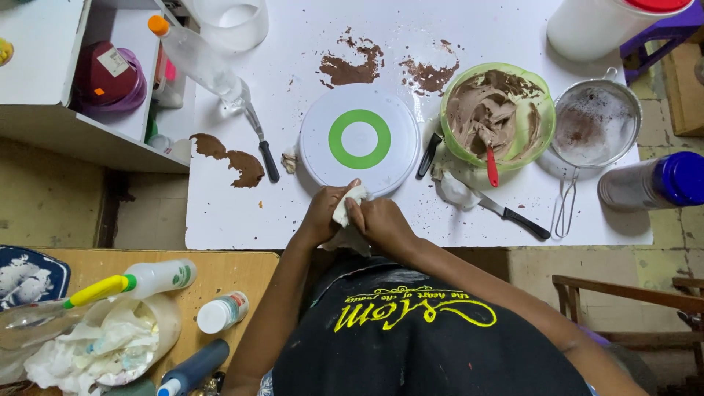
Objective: Cleaning a pastry decorating station by scraping chocolate residue and wiping the table and cake turntable with a cloth.
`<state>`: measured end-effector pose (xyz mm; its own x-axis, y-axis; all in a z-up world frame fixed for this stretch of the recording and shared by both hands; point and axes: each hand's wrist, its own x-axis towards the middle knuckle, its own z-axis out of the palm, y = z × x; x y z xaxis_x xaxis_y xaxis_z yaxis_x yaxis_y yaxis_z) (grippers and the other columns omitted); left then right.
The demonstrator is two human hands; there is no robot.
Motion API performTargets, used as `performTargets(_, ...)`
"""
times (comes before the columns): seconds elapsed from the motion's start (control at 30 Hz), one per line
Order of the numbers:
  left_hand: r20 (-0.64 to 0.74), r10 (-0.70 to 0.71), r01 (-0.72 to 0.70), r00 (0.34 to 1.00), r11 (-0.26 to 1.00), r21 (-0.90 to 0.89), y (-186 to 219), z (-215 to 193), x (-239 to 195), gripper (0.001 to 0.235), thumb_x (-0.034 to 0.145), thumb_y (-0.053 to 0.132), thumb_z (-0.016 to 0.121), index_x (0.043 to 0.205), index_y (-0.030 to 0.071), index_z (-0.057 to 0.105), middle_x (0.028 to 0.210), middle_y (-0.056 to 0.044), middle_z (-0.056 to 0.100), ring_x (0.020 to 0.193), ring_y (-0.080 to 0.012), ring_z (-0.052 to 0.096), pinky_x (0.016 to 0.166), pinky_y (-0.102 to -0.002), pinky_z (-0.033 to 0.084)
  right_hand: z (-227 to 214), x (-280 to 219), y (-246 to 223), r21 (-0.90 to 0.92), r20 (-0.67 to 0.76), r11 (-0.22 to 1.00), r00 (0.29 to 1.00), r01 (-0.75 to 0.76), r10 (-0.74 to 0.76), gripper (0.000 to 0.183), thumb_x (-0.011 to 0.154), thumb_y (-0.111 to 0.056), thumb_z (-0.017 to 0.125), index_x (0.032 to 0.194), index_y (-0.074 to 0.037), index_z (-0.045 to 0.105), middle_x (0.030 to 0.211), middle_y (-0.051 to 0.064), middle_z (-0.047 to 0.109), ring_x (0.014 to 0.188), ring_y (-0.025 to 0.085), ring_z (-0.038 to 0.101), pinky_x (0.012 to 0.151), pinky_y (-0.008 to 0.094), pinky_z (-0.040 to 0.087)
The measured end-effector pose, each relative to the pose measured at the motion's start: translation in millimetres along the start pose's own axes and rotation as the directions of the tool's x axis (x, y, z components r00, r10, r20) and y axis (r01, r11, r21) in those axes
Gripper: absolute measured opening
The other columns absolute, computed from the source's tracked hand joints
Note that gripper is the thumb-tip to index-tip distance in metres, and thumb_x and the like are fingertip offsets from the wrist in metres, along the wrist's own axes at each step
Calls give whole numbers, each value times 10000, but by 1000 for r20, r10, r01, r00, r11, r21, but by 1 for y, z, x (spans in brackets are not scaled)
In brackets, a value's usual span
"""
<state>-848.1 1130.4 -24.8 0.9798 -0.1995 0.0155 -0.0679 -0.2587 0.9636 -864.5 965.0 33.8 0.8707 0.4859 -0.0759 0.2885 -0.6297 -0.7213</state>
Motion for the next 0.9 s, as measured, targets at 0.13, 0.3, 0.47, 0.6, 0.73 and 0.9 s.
performTargets(0.13, -161, -121, 35, 980, 889, -456, 48, -6, 4, 599, 1105, 487, 414, 912, 74, 803, 874, -70, 768, 821, -106, 655, 847, -315, 538, -4, -6, -24, 40, 81, 978, 975, 203, -205, 606, 1082, -355, 426, 699, 59, 647, 658, 344, 647, 702, 548, 667, 617, 560, 515)
performTargets(0.3, -543, 221, -219, 810, 973, 68, 56, 19, 0, 297, 1103, 265, 517, 1139, 73, 741, 1160, -150, 707, 1118, -331, 662, 1003, -459, 479, -26, -16, -42, 400, 164, 912, 972, 91, -169, 491, 1088, -369, 376, 1313, 66, 408, 1215, 367, 576, 1134, 560, 572, 917, 633, 482)
performTargets(0.47, -392, 138, -331, 910, 812, -481, 31, 55, -16, 499, 1107, 469, 453, 1395, 95, 614, 1459, -76, 565, 1337, -159, 505, 1143, -395, 387, -3, -5, -23, 756, -36, 654, 999, 36, -13, 473, 950, -108, 727, 1347, 18, 502, 1213, 194, 675, 1148, 273, 609, 967, 510, 527)
performTargets(0.6, -222, 227, -254, 948, 962, -102, -13, 67, -30, 432, 1041, 231, 507, 1409, 10, 557, 1349, -184, 599, 1286, -268, 547, 1113, -434, 437, -14, 1, -34, 958, -98, 286, 949, 9, 300, 422, 887, -138, 781, 1222, -28, 549, 1050, 55, 625, 968, 168, 659, 789, 329, 599)
performTargets(0.73, 25, 220, -210, 975, 882, 421, -55, 81, -37, 479, 957, -75, 578, 1426, -100, 485, 1207, -324, 644, 1221, -408, 602, 1073, -485, 500, -19, 6, -40, 992, -26, 126, 898, -33, 440, 230, 870, -178, 795, 964, -69, 616, 822, 38, 635, 752, 150, 687, 656, 299, 594)
performTargets(0.9, -160, -130, 115, 978, 988, -104, 77, 69, -29, 593, 1010, 61, 363, 1564, -77, 202, 1437, -377, 506, 1354, -486, 482, 1111, -597, 412, -3, 14, 2, 981, 54, 142, 883, -135, 467, 412, 881, -178, 798, 1146, 17, 551, 987, 106, 608, 854, 185, 649, 782, 370, 569)
